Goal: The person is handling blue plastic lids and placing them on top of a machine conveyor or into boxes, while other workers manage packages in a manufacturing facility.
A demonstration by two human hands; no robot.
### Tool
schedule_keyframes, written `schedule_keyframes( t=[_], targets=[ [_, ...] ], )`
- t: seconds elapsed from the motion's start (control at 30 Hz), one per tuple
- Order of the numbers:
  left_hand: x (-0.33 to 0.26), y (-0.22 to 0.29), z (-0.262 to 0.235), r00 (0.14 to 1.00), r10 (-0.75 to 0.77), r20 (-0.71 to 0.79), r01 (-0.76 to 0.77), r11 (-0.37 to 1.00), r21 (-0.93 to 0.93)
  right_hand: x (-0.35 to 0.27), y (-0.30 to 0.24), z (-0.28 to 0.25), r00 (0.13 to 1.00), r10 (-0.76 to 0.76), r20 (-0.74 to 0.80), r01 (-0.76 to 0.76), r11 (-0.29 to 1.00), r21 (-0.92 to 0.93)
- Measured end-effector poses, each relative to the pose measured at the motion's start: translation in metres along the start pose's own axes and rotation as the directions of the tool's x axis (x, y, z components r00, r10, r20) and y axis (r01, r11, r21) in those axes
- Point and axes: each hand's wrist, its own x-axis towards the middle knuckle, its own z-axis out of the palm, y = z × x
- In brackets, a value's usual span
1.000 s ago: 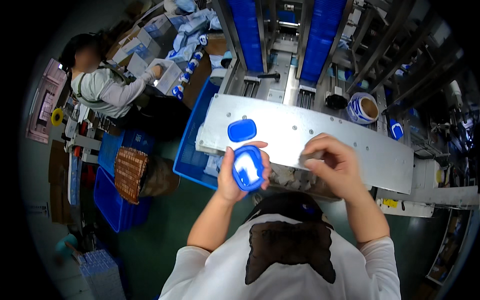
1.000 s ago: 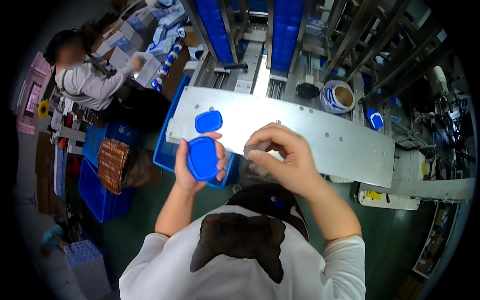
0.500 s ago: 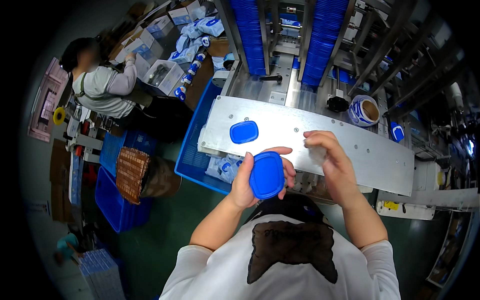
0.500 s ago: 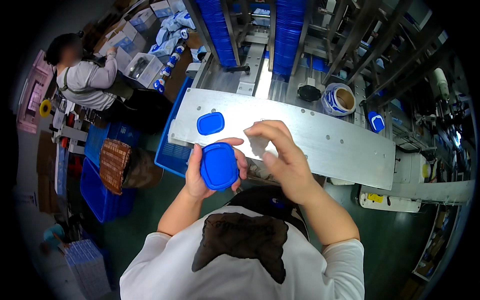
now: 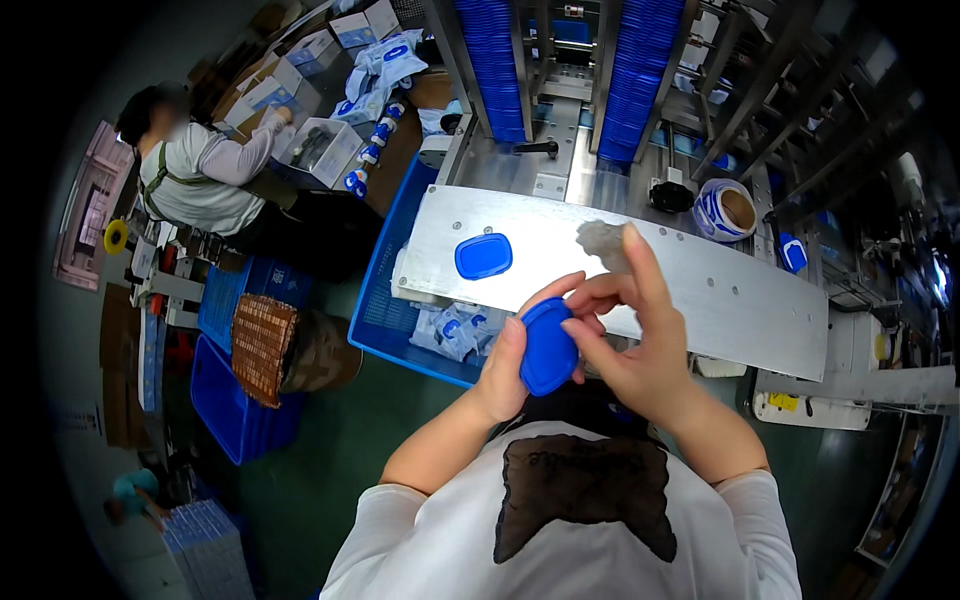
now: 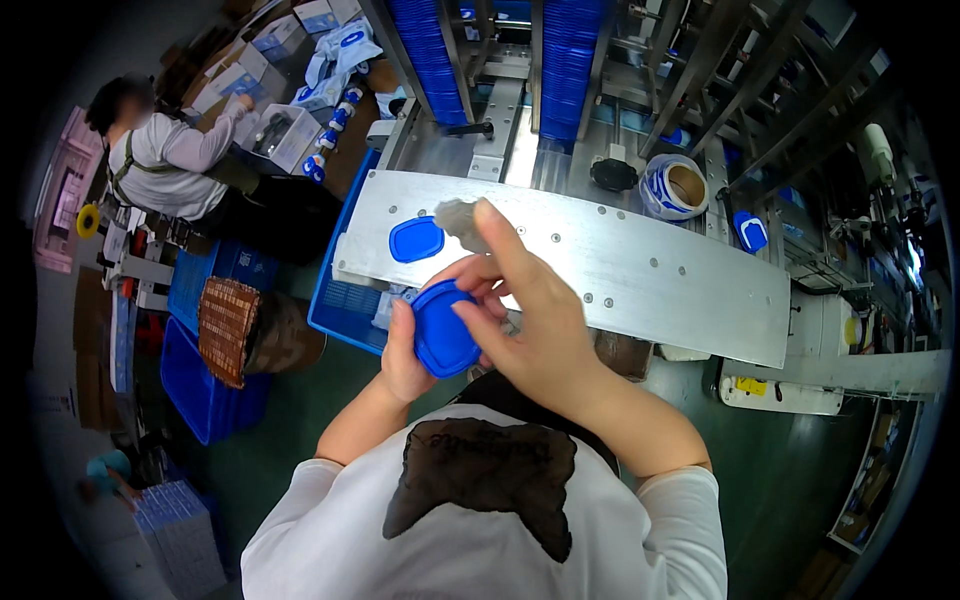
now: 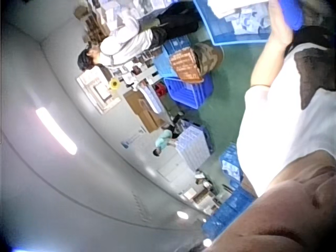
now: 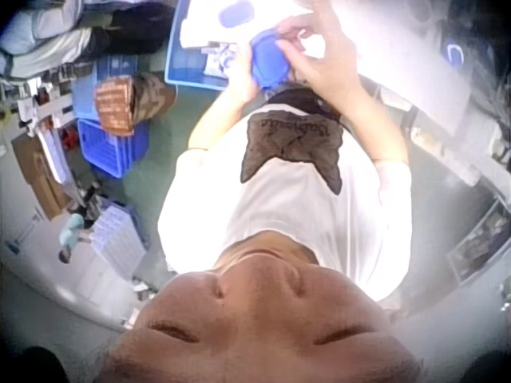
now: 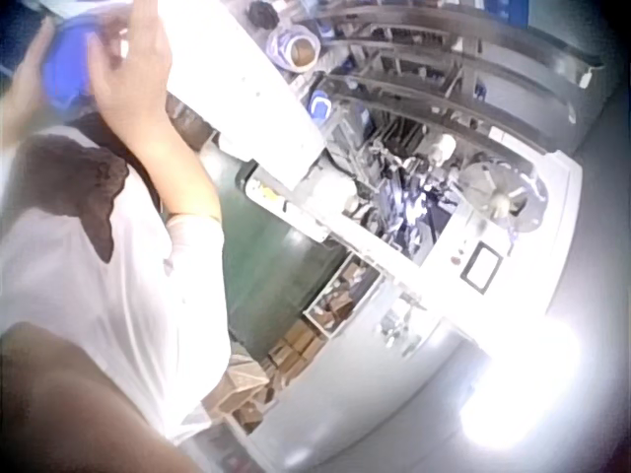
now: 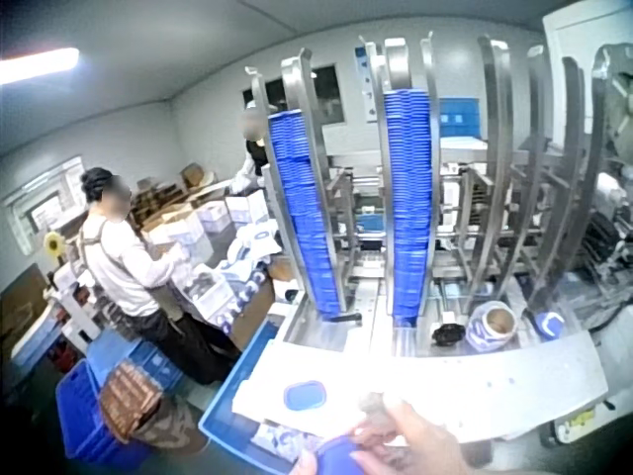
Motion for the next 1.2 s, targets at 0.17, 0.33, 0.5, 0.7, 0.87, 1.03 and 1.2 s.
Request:
schedule_keyframes(
  t=[0.17, 0.33, 0.5, 0.7, 0.87, 1.03, 1.2],
  targets=[
    [-0.004, 0.003, 0.008, 0.998, 0.045, -0.041, -0.039, 0.99, 0.133, 0.003, -0.003, 0.009, 0.995, -0.09, -0.051, 0.086, 0.993, -0.077],
    [-0.006, 0.002, 0.01, 0.996, 0.085, -0.036, -0.074, 0.972, 0.225, 0.0, 0.0, 0.013, 0.987, -0.125, -0.099, 0.116, 0.989, -0.09],
    [-0.006, 0.0, 0.009, 0.991, 0.132, -0.033, -0.115, 0.94, 0.321, -0.003, -0.002, 0.018, 0.979, -0.162, -0.127, 0.139, 0.976, -0.169],
    [-0.008, 0.002, 0.017, 0.985, 0.16, -0.064, -0.129, 0.93, 0.343, -0.007, -0.001, 0.019, 0.972, -0.189, -0.14, 0.158, 0.965, -0.21],
    [-0.006, 0.004, 0.024, 0.978, 0.192, -0.082, -0.15, 0.918, 0.366, -0.005, 0.001, 0.018, 0.952, -0.269, -0.149, 0.227, 0.941, -0.251],
    [-0.002, -0.001, 0.022, 0.974, 0.221, -0.056, -0.186, 0.912, 0.366, -0.005, 0.004, 0.02, 0.938, -0.301, -0.174, 0.254, 0.935, -0.247],
    [0.001, -0.001, 0.024, 0.974, 0.222, -0.049, -0.187, 0.906, 0.379, -0.004, 0.004, 0.019, 0.937, -0.296, -0.187, 0.249, 0.939, -0.239]
  ],
)
